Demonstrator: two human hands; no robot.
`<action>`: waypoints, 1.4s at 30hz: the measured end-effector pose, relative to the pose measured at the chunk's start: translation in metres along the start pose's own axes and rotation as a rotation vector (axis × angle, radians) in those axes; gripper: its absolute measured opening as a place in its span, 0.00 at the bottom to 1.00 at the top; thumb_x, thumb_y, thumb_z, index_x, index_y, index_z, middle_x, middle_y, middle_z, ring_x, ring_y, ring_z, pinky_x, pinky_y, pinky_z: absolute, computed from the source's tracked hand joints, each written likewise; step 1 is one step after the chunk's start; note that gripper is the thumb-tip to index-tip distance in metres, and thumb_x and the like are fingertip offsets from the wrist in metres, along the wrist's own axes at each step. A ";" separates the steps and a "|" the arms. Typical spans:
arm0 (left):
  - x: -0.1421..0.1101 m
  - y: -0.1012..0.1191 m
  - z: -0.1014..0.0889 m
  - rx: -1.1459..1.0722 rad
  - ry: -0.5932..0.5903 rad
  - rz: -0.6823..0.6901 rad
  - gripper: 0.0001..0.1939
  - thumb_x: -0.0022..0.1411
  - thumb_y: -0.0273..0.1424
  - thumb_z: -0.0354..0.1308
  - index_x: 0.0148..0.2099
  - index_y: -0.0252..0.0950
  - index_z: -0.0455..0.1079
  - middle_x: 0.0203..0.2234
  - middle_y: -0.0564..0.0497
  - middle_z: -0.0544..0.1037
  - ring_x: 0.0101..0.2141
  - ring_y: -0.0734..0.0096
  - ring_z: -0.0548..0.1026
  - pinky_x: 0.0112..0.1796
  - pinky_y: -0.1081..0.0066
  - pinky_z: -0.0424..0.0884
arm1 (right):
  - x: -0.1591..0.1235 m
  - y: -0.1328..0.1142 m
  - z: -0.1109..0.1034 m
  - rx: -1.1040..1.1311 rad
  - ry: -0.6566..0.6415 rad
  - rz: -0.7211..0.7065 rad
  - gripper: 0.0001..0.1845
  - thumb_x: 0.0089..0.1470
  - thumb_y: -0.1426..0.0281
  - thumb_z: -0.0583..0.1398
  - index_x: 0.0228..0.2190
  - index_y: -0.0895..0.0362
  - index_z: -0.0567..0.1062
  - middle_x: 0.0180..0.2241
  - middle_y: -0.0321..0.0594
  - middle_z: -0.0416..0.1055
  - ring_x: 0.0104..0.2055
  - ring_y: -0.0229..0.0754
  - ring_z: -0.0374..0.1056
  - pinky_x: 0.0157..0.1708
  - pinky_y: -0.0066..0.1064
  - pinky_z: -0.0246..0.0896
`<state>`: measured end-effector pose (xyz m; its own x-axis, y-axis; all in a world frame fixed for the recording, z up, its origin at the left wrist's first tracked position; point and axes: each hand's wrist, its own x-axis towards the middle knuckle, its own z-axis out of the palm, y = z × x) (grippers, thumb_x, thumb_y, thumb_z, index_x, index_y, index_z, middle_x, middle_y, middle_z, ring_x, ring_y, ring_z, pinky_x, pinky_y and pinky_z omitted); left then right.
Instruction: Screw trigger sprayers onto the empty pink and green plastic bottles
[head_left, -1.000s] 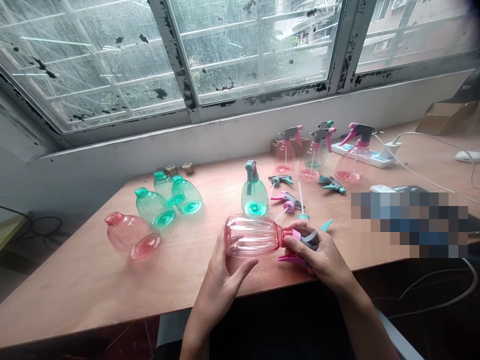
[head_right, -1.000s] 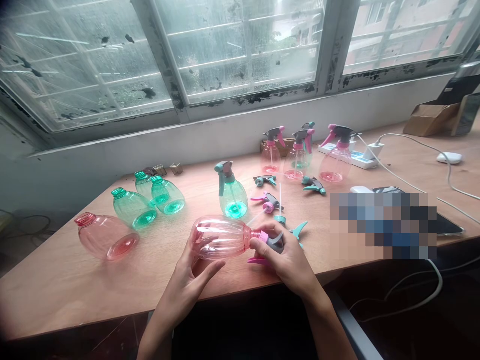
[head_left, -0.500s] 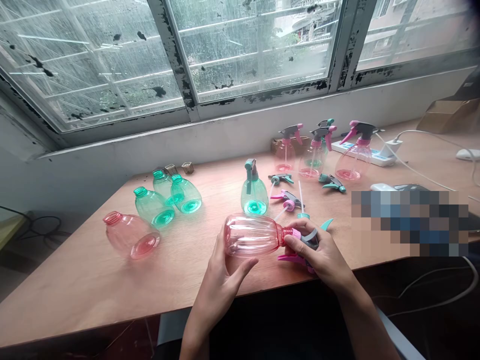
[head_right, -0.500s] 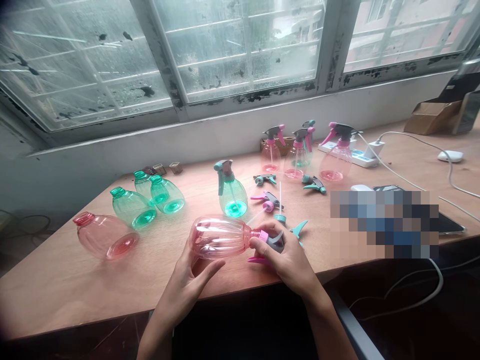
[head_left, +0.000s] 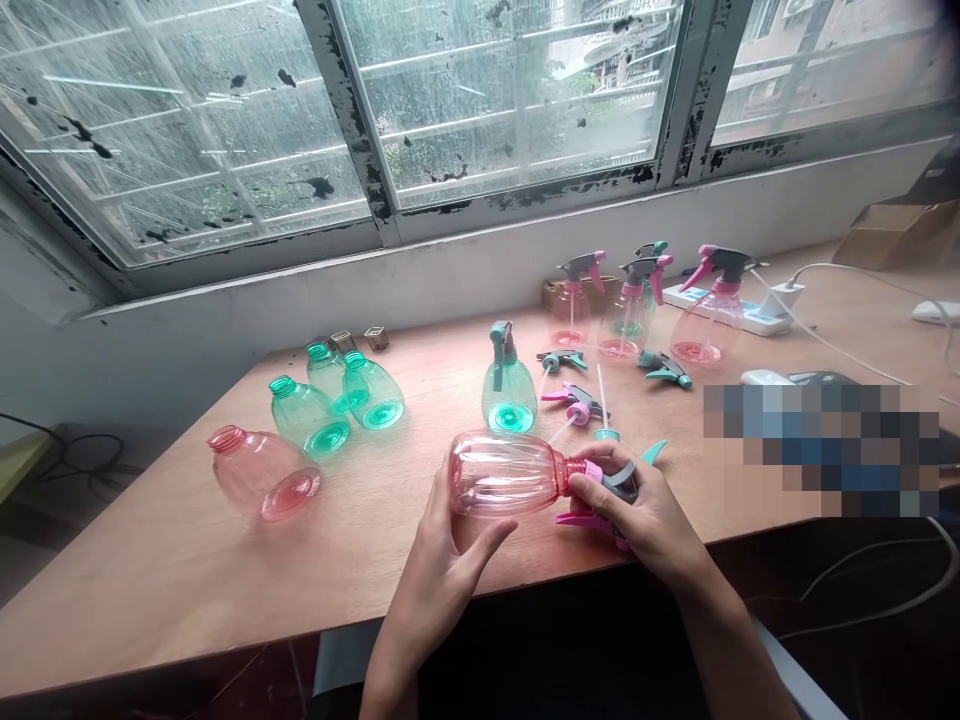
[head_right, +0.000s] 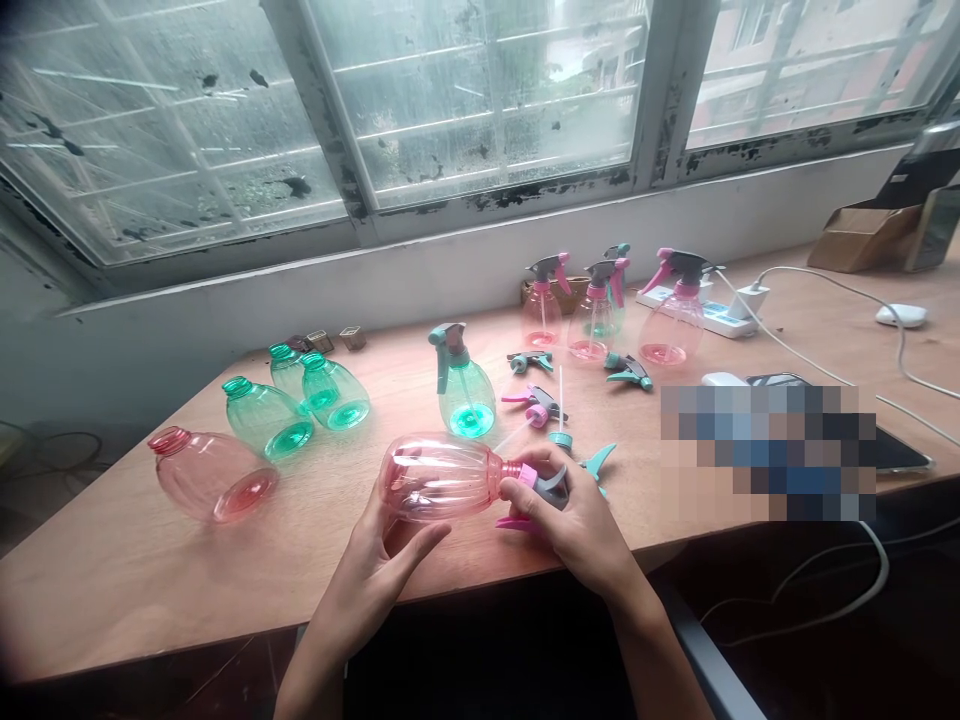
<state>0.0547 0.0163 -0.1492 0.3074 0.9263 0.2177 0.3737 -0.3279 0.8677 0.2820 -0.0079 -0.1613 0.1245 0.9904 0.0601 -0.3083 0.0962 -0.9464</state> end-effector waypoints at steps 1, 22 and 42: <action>0.000 0.000 0.000 0.005 0.003 0.001 0.42 0.69 0.42 0.62 0.76 0.53 0.42 0.73 0.52 0.58 0.71 0.56 0.56 0.70 0.58 0.53 | 0.000 0.000 0.000 0.007 0.000 0.004 0.23 0.46 0.56 0.76 0.38 0.53 0.78 0.28 0.33 0.74 0.29 0.40 0.72 0.28 0.31 0.80; -0.001 0.002 -0.001 -0.141 -0.001 -0.030 0.49 0.65 0.43 0.66 0.77 0.52 0.38 0.71 0.45 0.59 0.68 0.54 0.63 0.67 0.56 0.60 | -0.001 0.000 -0.001 -0.050 -0.017 0.038 0.23 0.47 0.54 0.76 0.37 0.54 0.77 0.30 0.34 0.77 0.29 0.42 0.75 0.31 0.35 0.82; 0.000 0.001 -0.001 -0.116 0.003 -0.043 0.50 0.63 0.45 0.67 0.77 0.47 0.41 0.71 0.43 0.60 0.70 0.50 0.58 0.67 0.54 0.58 | 0.000 -0.001 -0.001 -0.052 -0.038 -0.022 0.18 0.52 0.57 0.73 0.37 0.54 0.77 0.25 0.32 0.77 0.27 0.37 0.73 0.30 0.25 0.75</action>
<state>0.0541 0.0165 -0.1478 0.2907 0.9396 0.1805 0.2829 -0.2646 0.9219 0.2831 -0.0082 -0.1611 0.0941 0.9913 0.0922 -0.2563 0.1136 -0.9599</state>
